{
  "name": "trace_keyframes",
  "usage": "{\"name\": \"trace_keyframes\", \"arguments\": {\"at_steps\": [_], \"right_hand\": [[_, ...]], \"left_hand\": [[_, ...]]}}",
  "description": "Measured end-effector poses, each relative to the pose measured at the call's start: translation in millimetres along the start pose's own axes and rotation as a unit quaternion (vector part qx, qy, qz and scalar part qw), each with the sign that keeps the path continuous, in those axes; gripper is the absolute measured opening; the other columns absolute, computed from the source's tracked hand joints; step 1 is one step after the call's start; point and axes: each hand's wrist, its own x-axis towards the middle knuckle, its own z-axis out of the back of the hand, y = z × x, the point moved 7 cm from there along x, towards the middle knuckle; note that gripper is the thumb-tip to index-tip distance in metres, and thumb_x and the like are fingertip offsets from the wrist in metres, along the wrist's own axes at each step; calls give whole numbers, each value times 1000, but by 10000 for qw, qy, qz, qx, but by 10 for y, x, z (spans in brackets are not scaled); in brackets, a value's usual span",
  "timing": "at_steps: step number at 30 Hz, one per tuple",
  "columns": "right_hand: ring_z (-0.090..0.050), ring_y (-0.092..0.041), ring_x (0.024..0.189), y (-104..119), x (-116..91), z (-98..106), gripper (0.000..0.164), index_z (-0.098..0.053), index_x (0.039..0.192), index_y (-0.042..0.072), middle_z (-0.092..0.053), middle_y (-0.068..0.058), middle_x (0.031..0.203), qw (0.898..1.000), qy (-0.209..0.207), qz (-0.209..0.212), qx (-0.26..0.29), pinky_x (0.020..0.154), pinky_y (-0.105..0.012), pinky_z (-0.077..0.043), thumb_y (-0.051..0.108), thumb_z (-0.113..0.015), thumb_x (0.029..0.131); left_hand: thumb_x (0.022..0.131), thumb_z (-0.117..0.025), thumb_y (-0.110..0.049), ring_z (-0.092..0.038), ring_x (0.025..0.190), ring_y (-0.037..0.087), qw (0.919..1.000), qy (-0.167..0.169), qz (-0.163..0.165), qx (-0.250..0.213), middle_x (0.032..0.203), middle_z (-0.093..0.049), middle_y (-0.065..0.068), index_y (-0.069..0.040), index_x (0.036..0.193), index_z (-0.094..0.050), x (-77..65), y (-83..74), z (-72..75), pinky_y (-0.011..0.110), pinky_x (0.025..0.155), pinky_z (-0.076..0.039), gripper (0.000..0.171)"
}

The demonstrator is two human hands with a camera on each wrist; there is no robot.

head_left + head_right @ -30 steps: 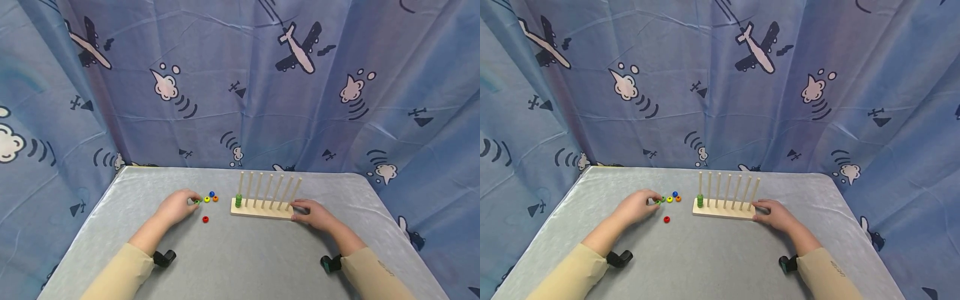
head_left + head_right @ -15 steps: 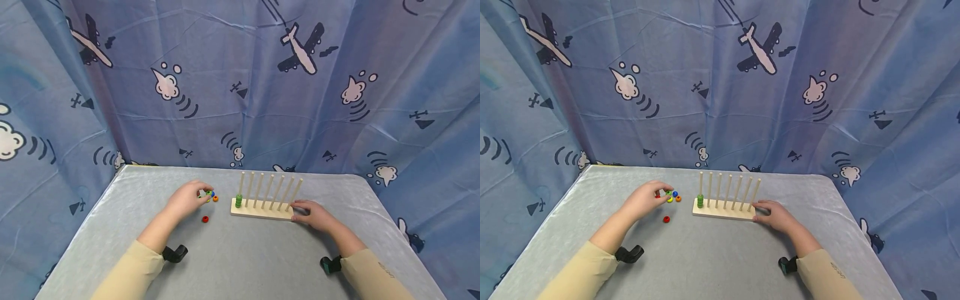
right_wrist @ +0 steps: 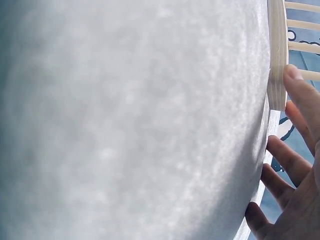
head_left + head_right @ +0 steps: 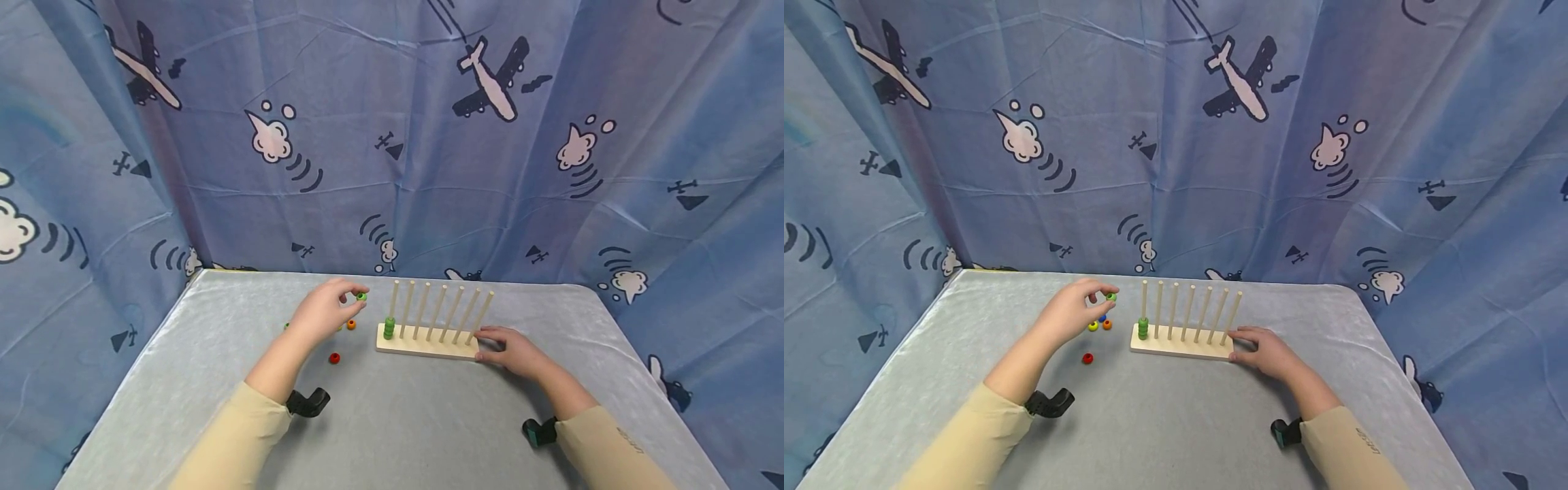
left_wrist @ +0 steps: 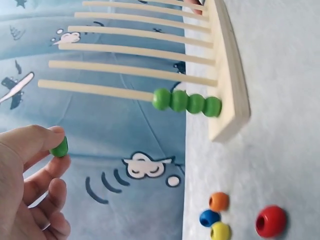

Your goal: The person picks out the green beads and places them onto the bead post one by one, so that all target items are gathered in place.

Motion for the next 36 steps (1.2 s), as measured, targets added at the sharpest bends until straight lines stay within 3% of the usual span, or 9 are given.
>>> {"name": "trace_keyframes", "arguments": {"at_steps": [17,36], "right_hand": [[-42,-48,133,-2,-3,5,56,-63,132,5,-51,-25,140,10000,14,44,74,106,-62,-33,37,-75,88],[-42,-48,132,-12,1,2,57,-62,133,5,-52,-25,140,9999,6,117,78,105,-62,-34,39,-74,89]], "left_hand": [[94,-70,-31,-53,90,12,9935,-600,-436,-868,109,-63,-12,-27,115,-73,144,-387,81,34,71,-46,22],[94,-70,-27,-56,95,17,9936,-309,-594,-906,111,-62,-10,-25,117,-73,246,-561,-24,34,74,-47,23]]}}
